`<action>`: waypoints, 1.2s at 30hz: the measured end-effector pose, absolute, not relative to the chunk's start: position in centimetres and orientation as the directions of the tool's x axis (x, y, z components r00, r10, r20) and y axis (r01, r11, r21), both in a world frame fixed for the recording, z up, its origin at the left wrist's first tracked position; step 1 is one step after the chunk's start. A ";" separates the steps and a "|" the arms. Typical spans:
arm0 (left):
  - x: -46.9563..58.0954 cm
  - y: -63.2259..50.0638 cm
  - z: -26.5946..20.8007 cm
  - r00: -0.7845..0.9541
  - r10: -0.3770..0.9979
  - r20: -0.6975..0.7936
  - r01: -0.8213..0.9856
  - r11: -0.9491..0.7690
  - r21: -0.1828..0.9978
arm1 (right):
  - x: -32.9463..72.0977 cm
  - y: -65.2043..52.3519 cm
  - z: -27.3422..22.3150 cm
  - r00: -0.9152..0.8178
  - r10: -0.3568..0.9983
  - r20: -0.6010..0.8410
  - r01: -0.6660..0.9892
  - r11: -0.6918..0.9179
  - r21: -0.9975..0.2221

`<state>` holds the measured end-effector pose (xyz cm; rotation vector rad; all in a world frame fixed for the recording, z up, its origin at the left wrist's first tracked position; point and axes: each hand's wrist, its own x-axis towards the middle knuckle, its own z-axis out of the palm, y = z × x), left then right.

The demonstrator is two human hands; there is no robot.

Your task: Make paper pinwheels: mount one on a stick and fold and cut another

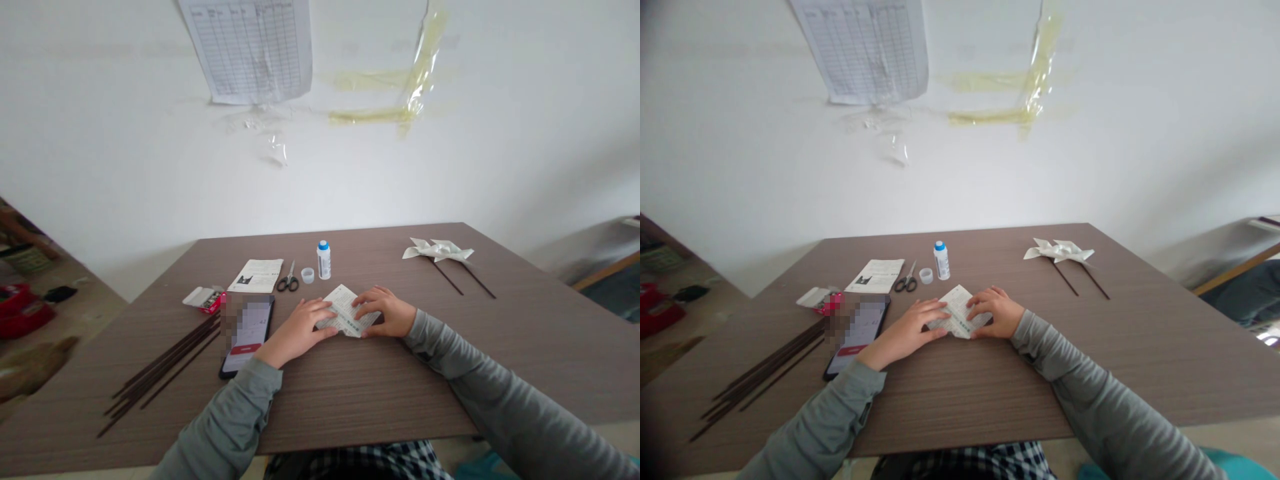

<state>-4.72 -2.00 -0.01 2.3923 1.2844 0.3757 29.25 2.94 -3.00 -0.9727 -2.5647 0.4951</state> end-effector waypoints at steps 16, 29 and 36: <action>-4.4 -1.9 -0.9 0.523 0.845 0.113 0.711 -0.506 0.488 | 29.5 2.8 -3.1 -0.707 0.669 0.228 0.536 0.718 -0.444; -5.0 -1.8 0.3 0.559 0.829 0.019 0.746 -0.513 0.425 | 29.3 2.7 -2.9 -0.704 0.683 0.196 0.561 0.704 -0.435; -5.0 -1.8 -0.2 0.553 0.831 0.055 0.731 -0.516 0.446 | 29.5 2.9 -2.9 -0.717 0.664 0.211 0.537 0.719 -0.441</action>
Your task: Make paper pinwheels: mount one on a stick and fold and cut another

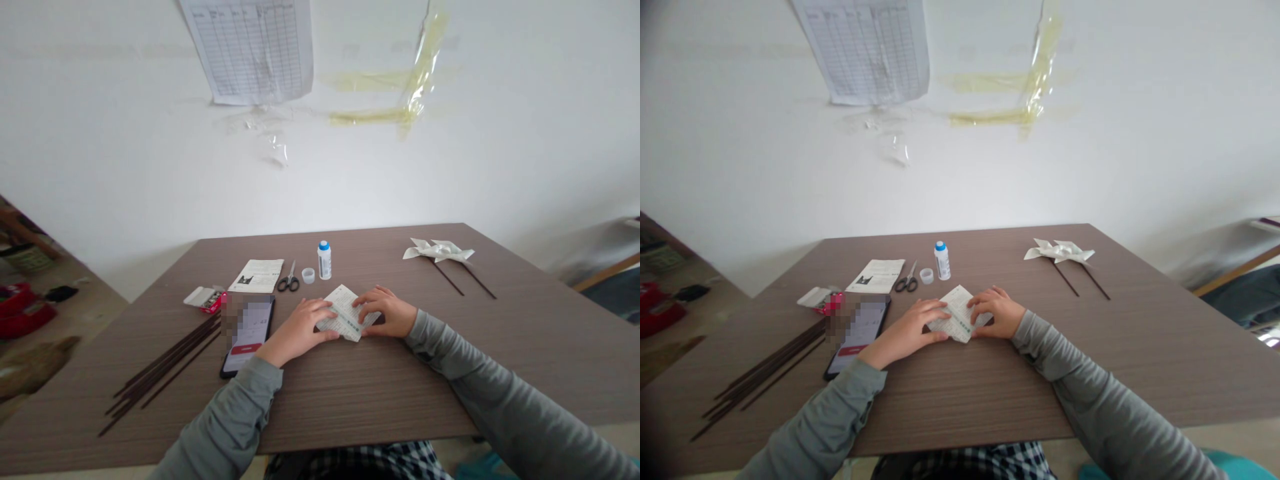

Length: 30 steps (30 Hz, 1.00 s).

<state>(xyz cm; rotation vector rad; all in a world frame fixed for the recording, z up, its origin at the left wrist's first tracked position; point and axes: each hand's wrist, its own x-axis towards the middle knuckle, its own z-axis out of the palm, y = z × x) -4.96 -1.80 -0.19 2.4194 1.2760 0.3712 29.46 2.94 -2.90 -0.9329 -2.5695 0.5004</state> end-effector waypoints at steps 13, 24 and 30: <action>-4.6 -1.7 -0.6 0.532 0.842 0.088 0.712 -0.501 0.492 | 29.3 2.8 -2.6 -0.705 0.678 0.210 0.553 0.710 -0.436; -5.3 -1.4 0.0 0.527 0.843 0.107 0.741 -0.517 0.428 | 29.6 3.3 -2.9 -0.670 0.707 0.225 0.571 0.685 -0.452; -5.1 -1.3 -0.1 0.438 0.885 0.158 0.765 -0.460 0.452 | 29.6 3.5 -3.0 -0.629 0.739 0.241 0.580 0.653 -0.487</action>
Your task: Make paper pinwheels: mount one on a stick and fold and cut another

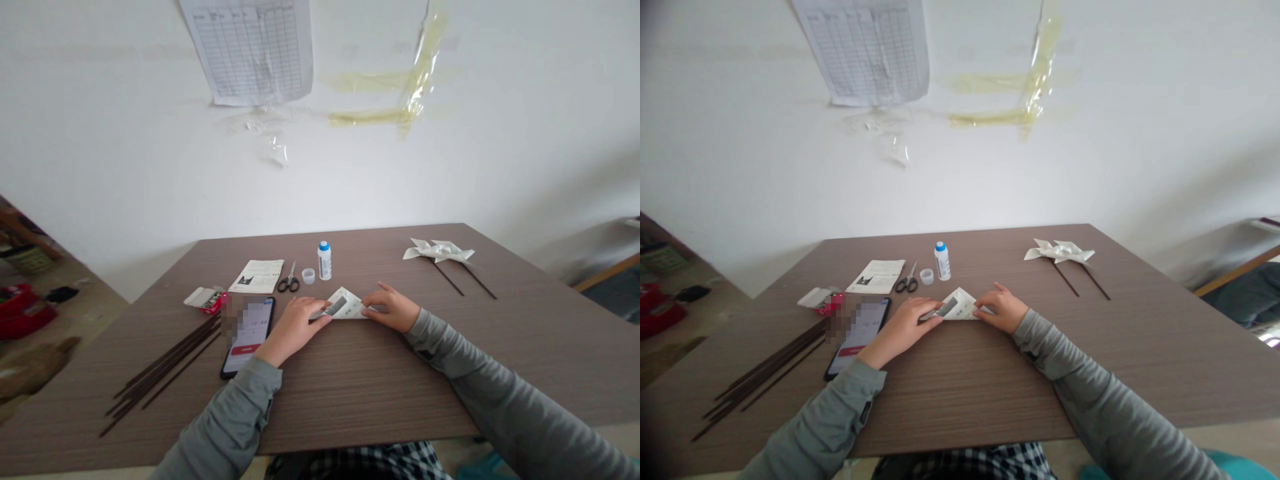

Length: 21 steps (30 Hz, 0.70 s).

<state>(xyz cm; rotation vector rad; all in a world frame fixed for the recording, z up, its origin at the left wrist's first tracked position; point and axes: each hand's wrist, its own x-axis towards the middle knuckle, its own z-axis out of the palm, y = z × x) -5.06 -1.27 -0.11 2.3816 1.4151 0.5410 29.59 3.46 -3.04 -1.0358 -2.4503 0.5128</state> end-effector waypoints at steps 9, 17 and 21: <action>-4.5 -2.0 -0.1 0.363 0.905 0.222 0.764 -0.425 0.485 | 28.5 2.8 -3.2 -0.495 0.790 0.361 0.580 0.610 -0.540; -4.3 -1.7 -0.9 0.393 0.895 0.213 0.787 -0.447 0.426 | 28.8 3.2 -3.7 -0.601 0.692 0.400 0.565 0.722 -0.400; -4.4 -1.5 -1.3 0.399 0.888 0.228 0.793 -0.459 0.400 | 29.0 3.4 -4.0 -0.631 0.679 0.375 0.560 0.734 -0.385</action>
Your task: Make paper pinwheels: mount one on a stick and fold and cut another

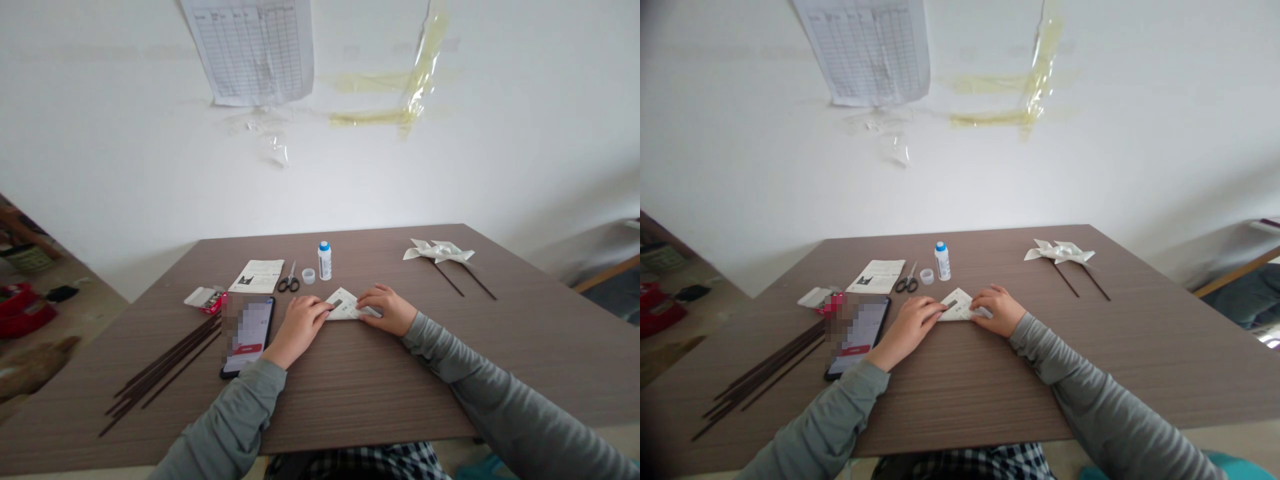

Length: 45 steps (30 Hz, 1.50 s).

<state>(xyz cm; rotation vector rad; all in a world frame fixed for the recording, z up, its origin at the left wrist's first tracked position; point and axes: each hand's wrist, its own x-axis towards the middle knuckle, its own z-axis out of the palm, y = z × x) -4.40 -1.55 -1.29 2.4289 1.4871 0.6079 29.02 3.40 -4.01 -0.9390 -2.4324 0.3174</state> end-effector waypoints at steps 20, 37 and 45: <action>-3.8 -2.1 -0.5 0.359 0.915 0.183 0.841 -0.402 0.363 | 28.4 2.9 -3.5 -0.516 0.789 0.333 0.710 0.612 -0.348; -2.3 -2.9 0.7 0.303 0.935 0.182 0.882 -0.348 0.319 | 27.6 2.5 -3.9 -0.482 0.803 0.350 0.765 0.580 -0.279; -2.0 -2.8 0.6 0.307 0.932 0.194 0.882 -0.355 0.309 | 27.5 2.4 -3.9 -0.481 0.806 0.345 0.772 0.576 -0.270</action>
